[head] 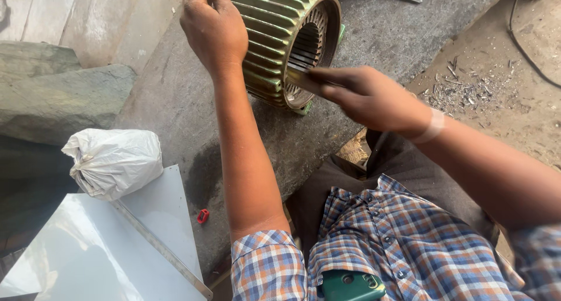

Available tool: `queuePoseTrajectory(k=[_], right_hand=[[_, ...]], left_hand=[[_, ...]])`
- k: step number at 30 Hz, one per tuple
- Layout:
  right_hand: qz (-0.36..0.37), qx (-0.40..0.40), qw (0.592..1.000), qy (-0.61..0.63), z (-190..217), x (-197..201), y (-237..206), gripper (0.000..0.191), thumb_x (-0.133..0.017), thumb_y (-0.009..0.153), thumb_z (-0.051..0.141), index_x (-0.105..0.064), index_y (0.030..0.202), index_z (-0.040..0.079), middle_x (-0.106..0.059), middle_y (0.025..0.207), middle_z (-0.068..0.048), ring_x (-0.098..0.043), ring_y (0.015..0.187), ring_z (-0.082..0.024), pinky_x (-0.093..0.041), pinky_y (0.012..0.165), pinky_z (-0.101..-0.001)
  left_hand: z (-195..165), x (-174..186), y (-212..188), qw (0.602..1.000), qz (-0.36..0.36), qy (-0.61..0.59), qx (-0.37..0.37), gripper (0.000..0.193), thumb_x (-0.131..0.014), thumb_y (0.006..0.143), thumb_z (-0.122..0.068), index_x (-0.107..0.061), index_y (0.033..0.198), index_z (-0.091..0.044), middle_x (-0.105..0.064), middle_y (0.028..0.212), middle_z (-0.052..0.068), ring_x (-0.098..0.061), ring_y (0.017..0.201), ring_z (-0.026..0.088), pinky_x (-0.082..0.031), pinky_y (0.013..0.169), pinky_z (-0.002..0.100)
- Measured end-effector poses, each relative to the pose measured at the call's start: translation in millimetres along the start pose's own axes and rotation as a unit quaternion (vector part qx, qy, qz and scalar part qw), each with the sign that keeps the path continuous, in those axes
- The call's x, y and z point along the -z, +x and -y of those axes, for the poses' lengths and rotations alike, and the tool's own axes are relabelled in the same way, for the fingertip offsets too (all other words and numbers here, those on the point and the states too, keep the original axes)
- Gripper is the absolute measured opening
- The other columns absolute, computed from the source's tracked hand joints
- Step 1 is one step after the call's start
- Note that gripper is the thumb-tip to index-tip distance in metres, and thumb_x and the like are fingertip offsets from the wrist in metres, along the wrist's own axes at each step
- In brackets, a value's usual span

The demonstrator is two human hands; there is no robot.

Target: The person holds a green electric motor stator housing on a stone bench and uses a flat file to scrape the slots inside the housing, rotating the housing to reach different sections. They then wipe the housing with a cloth.

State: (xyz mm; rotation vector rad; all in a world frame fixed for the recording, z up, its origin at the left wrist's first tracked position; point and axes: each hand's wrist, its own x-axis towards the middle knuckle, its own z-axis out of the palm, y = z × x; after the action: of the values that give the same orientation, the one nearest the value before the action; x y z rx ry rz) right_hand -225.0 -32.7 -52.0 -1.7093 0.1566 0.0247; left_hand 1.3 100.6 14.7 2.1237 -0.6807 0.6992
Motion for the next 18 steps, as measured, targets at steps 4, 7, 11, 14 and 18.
queuePoseTrajectory(k=[4,7,11,14,18], right_hand=[[-0.011,0.112,0.990,-0.079,54,-15,29,0.043,-0.055,0.104,0.022,-0.057,0.145,0.010,-0.076,0.096,-0.007,-0.064,0.060,-0.009,-0.056,0.063,-0.0285],[0.035,0.009,0.997,-0.066,66,-3,8,0.047,-0.056,0.105,0.024,-0.055,0.151,0.015,-0.076,0.093,-0.017,-0.062,0.064,-0.021,-0.057,0.064,-0.0384],[-0.004,0.144,0.983,-0.112,58,13,-19,0.048,-0.058,0.099,0.020,-0.058,0.145,0.008,-0.076,0.117,-0.013,-0.075,0.091,-0.021,-0.059,0.081,-0.0369],[-0.027,0.128,0.984,-0.120,57,2,8,0.045,-0.058,0.101,0.023,-0.057,0.144,0.008,-0.073,0.123,-0.015,-0.075,0.092,-0.022,-0.059,0.085,-0.0367],[0.000,0.078,0.989,-0.122,56,-9,28,0.044,-0.058,0.101,0.026,-0.057,0.142,0.010,-0.076,0.117,-0.014,-0.075,0.091,-0.022,-0.059,0.087,-0.0369]], left_hand=[[-5,8,1,1.000,0.013,-0.003,-0.021,0.022,-0.060,0.103,-0.024,-0.071,0.098,-0.006,-0.076,0.090,0.007,-0.076,0.085,0.025,-0.059,0.077,0.041],[-7,8,0,0.998,0.038,-0.021,0.035,0.024,-0.058,0.105,-0.025,-0.072,0.098,-0.007,-0.074,0.083,0.008,-0.072,0.077,0.027,-0.058,0.073,0.041],[-7,2,-1,0.999,0.005,-0.004,-0.031,0.023,-0.057,0.107,-0.023,-0.071,0.097,-0.007,-0.075,0.091,0.003,-0.073,0.083,0.020,-0.057,0.071,0.038],[-7,4,0,0.999,0.027,0.011,0.024,0.024,-0.059,0.107,-0.024,-0.069,0.092,-0.008,-0.073,0.083,0.002,-0.072,0.076,0.017,-0.059,0.071,0.036],[-7,10,1,0.998,0.018,-0.046,-0.046,0.021,-0.055,0.106,-0.022,-0.071,0.103,-0.007,-0.075,0.087,0.002,-0.072,0.079,0.019,-0.057,0.072,0.037]])
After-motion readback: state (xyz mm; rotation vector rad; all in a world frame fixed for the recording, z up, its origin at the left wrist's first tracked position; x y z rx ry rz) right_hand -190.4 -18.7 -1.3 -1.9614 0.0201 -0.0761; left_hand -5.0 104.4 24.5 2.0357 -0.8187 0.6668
